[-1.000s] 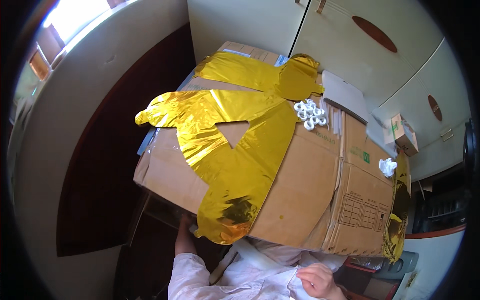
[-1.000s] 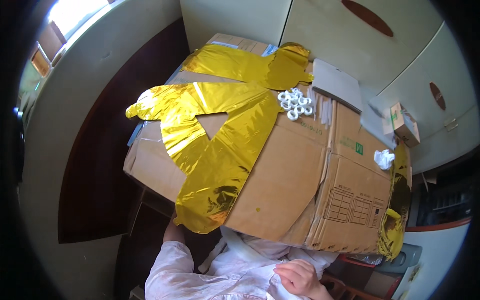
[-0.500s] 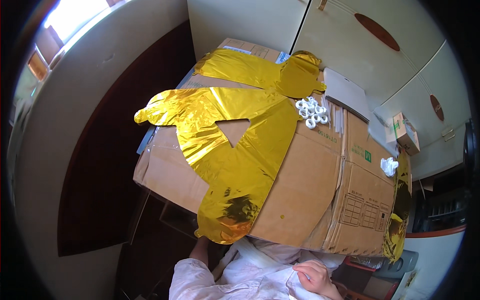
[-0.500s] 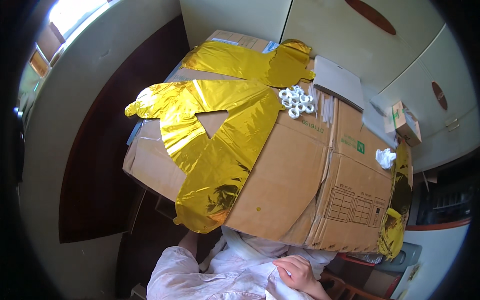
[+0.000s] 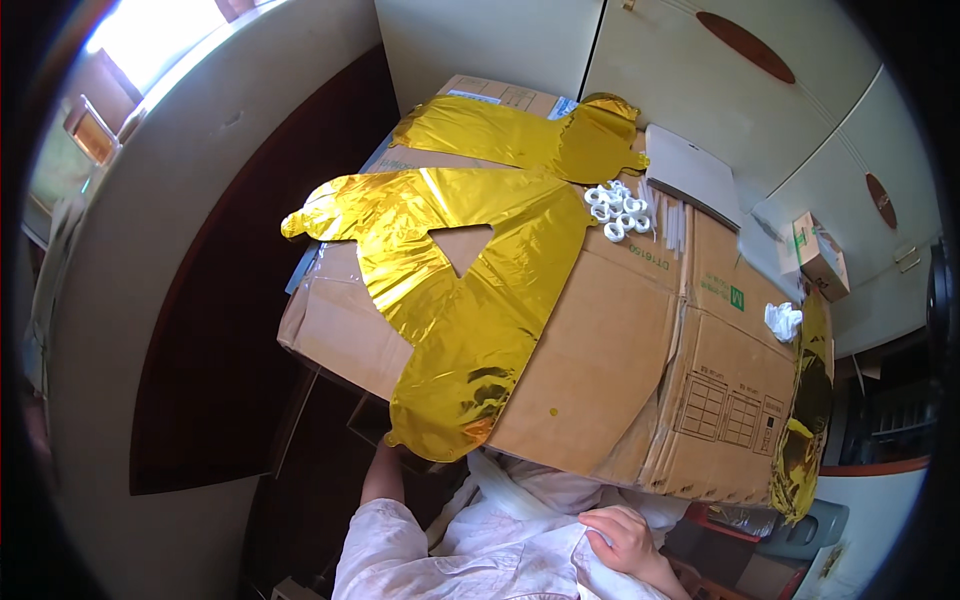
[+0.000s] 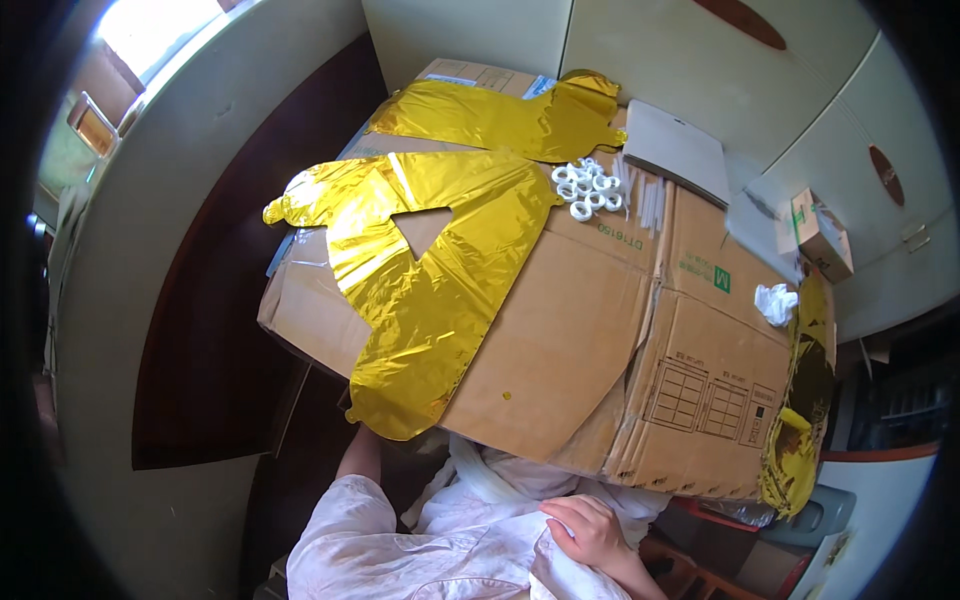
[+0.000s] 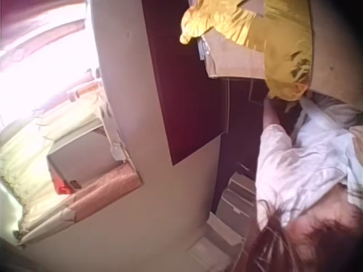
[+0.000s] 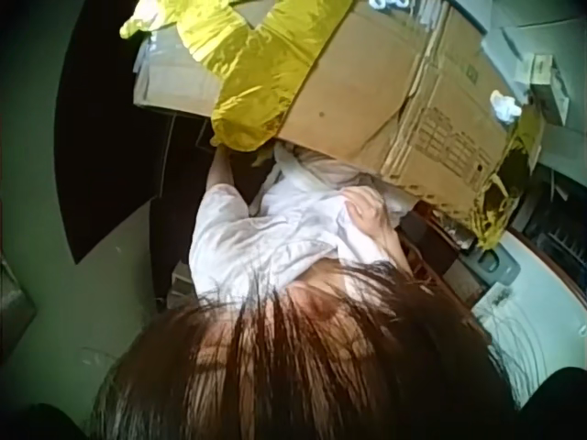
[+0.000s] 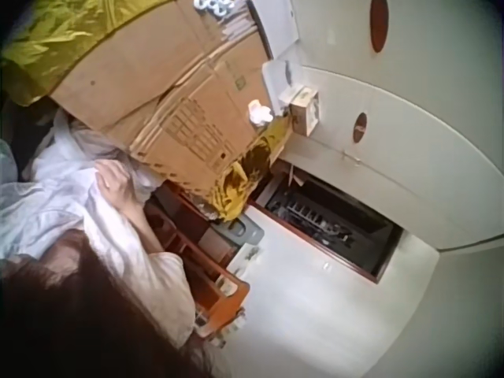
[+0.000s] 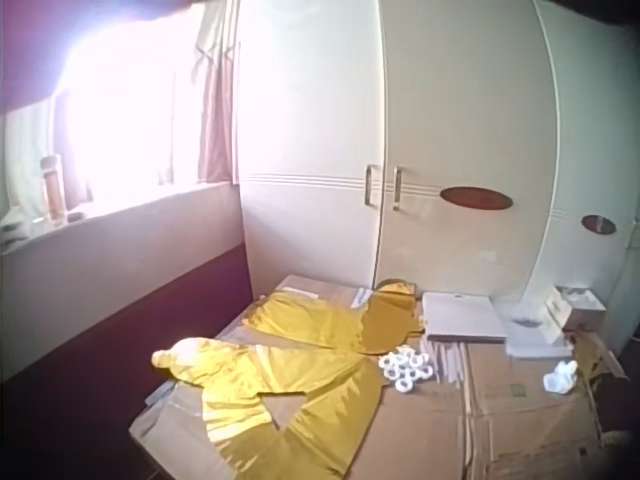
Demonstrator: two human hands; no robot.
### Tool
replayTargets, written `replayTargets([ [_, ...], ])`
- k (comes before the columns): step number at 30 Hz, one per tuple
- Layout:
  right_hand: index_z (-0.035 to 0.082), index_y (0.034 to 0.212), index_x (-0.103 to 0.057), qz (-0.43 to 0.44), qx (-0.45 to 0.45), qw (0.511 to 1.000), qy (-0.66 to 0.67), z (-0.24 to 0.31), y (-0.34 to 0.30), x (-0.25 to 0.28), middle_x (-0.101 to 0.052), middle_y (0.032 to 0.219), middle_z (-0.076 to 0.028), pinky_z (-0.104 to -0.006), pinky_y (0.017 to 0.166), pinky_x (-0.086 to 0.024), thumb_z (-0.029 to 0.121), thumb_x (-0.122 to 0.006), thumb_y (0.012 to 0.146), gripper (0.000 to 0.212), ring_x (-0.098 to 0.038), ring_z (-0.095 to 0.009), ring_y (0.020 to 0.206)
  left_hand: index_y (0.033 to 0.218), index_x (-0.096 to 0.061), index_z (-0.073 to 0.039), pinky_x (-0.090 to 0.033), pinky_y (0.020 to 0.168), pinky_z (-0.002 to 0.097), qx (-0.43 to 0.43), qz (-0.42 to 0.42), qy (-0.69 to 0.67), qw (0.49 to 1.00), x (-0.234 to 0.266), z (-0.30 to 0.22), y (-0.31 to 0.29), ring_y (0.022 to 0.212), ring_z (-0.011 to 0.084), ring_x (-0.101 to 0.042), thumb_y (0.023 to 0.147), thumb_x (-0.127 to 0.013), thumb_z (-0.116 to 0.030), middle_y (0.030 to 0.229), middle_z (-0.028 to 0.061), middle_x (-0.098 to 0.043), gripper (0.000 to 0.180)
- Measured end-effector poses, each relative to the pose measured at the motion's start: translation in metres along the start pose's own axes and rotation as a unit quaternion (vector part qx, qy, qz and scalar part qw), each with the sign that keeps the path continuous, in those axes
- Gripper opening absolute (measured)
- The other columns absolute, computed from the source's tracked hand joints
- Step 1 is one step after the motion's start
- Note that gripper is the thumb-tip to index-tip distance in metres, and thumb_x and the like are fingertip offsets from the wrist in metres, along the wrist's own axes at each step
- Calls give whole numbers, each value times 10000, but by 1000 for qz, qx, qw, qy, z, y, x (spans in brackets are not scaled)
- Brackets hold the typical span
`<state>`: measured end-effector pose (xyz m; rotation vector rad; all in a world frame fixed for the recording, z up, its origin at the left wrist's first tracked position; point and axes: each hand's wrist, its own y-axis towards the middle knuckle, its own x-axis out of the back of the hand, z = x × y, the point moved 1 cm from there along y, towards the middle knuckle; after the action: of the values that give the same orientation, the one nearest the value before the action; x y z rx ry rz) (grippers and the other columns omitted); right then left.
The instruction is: Manually packaging gold foil items into clear plastic sleeves on a table.
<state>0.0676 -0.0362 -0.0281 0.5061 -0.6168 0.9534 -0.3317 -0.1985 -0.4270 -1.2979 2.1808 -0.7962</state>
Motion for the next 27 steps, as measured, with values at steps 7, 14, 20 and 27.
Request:
replayTargets([
  [7,71,1062,-671,35,127,989,-72,35,56,14,-663,1044,-59,-336,786,-523,107,-700,759,307,-647,-213,913,1290,-529,-126,-538,836,422,27,134,-176,975,-5,-36,-22,1005,272,-668,831,-697,-326,1084,115,-682,528],
  [14,30,1164,-630,-17,341,896,-283,56,172,-43,-632,1192,-118,-365,951,-477,185,-635,801,395,-605,-259,1107,1353,-486,-124,-514,900,405,-26,92,170,981,7,-62,-58,1081,261,-630,909,-601,-334,1238,124,-606,505],
  [20,53,978,-683,22,317,915,-248,49,193,-55,-705,985,-106,-363,806,-541,170,-591,836,206,-680,-222,958,1131,-626,-29,-519,798,317,-280,-191,311,888,28,-140,-153,884,183,-656,865,-663,-142,946,83,-681,292],
  [27,80,782,-693,165,125,978,27,35,235,-35,-668,751,-97,-343,657,-506,311,-761,750,244,-657,-245,709,1060,-642,-30,-504,750,289,-541,-69,224,808,-42,-270,-283,855,144,-632,817,-679,-2,938,66,-666,248],
])
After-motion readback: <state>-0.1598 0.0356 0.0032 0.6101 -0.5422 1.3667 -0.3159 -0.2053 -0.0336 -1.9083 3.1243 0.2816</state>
